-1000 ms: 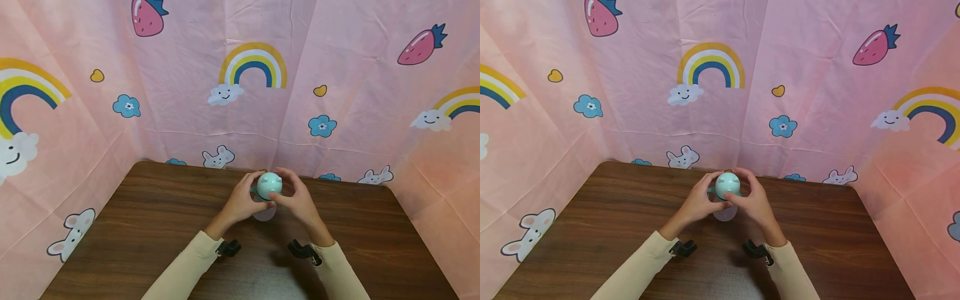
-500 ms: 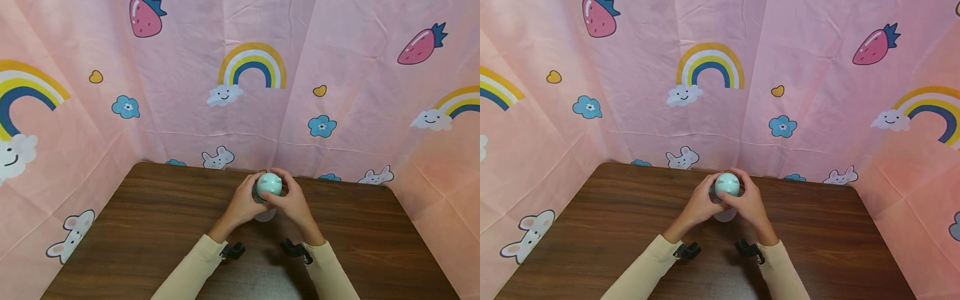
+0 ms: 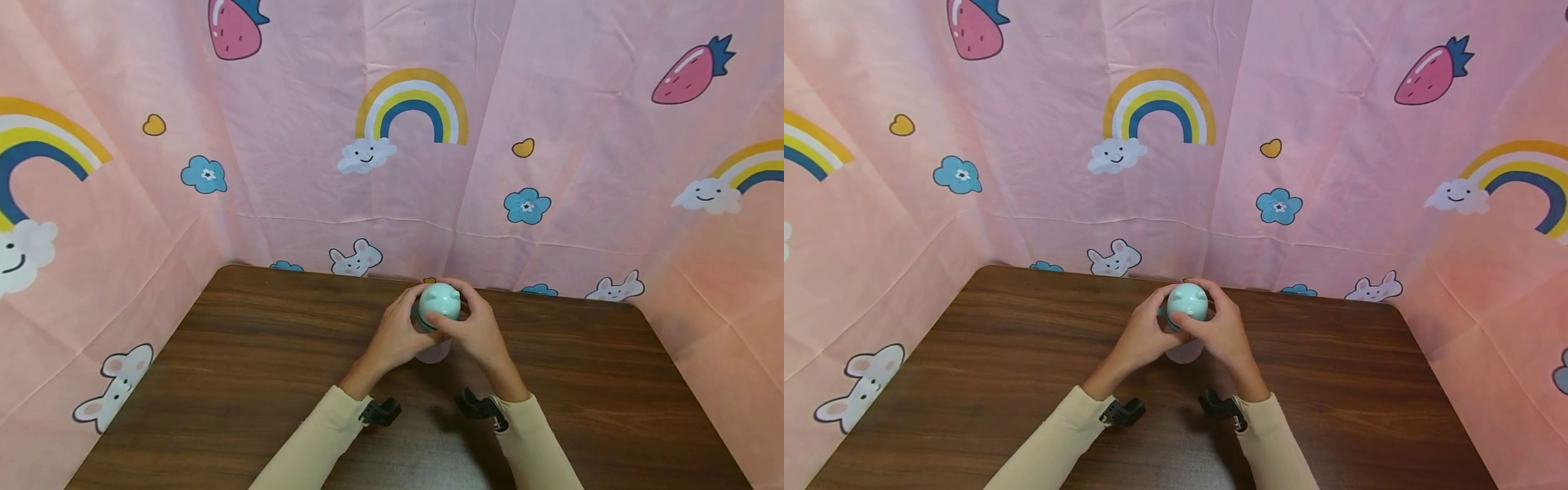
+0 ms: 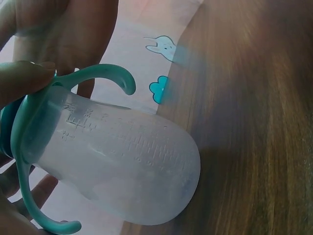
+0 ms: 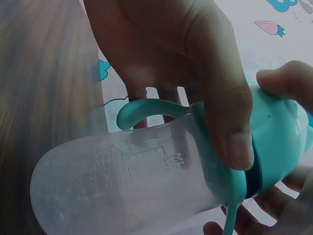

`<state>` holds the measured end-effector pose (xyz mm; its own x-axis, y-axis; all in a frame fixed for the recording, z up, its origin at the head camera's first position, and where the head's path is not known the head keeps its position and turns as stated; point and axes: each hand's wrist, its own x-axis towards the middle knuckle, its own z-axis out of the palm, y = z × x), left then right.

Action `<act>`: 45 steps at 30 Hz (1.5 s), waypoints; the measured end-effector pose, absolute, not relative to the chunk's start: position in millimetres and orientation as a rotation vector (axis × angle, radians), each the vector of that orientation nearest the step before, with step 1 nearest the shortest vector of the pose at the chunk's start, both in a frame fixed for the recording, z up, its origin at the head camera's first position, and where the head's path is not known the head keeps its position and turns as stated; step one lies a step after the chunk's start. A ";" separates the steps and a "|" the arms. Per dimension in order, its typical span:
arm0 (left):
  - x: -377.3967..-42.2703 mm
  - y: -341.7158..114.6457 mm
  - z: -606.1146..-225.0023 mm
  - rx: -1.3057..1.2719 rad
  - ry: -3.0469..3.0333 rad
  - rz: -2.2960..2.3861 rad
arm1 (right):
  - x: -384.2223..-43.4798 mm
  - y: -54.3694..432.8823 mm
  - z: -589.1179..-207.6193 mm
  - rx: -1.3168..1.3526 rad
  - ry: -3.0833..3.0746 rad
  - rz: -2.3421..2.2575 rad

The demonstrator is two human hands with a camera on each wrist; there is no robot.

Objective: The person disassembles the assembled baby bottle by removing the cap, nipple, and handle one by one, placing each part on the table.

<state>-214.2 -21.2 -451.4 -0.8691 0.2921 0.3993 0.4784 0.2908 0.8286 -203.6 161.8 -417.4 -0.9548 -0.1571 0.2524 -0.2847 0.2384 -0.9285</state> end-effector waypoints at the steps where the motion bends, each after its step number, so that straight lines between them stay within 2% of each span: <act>1: -214.1 -21.2 -451.3 -0.722 -2.376 -1.623 | -203.4 161.9 -417.1 0.426 -2.393 1.818; 45: -218.0 -26.8 -452.4 -0.751 -2.404 -1.575 | -204.7 166.5 -417.5 0.491 -2.452 1.695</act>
